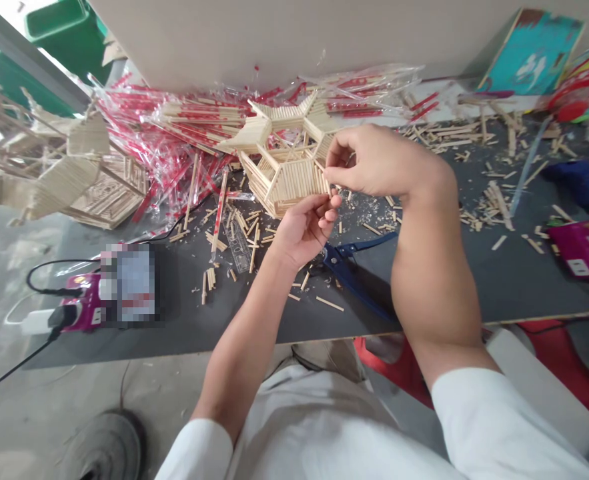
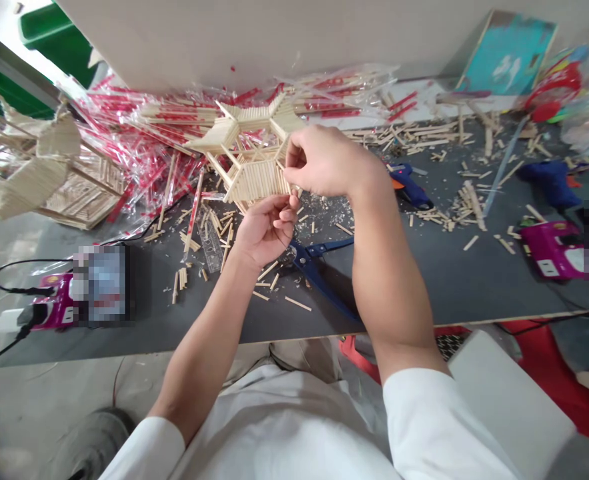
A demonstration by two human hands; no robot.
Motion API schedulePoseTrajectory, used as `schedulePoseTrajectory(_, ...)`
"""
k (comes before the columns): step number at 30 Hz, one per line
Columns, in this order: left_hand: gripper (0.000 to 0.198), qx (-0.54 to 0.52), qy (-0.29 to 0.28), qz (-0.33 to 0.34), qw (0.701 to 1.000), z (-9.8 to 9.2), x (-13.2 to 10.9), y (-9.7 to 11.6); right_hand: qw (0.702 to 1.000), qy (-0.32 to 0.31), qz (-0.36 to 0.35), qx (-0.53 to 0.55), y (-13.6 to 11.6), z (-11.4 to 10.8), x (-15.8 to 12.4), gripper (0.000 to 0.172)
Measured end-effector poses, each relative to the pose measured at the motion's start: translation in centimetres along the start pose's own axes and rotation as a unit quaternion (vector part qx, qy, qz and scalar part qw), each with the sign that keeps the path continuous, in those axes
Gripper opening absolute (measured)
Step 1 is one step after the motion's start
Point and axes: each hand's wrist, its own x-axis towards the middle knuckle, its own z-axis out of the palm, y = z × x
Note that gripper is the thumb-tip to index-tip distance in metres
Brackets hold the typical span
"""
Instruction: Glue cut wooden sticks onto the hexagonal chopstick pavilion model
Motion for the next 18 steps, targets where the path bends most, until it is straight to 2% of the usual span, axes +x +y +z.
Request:
schedulePoseTrajectory(8,0.019,0.011,-0.004,0.0,1.0,0.1,0.1,0.1,0.999,0.02,-0.026,0.012,0.8,0.4,0.3,0.016)
schedulePoseTrajectory(12,0.026,0.012,0.011,-0.006,1.0,0.2,0.2,0.0,0.998,0.03,-0.041,0.035,1.5,0.6,0.5,0.02)
schedulePoseTrajectory(18,0.029,0.006,-0.001,-0.004,1.0,0.0,0.3,-0.1,0.998,0.027,-0.037,0.036,1.6,0.7,0.6,0.018)
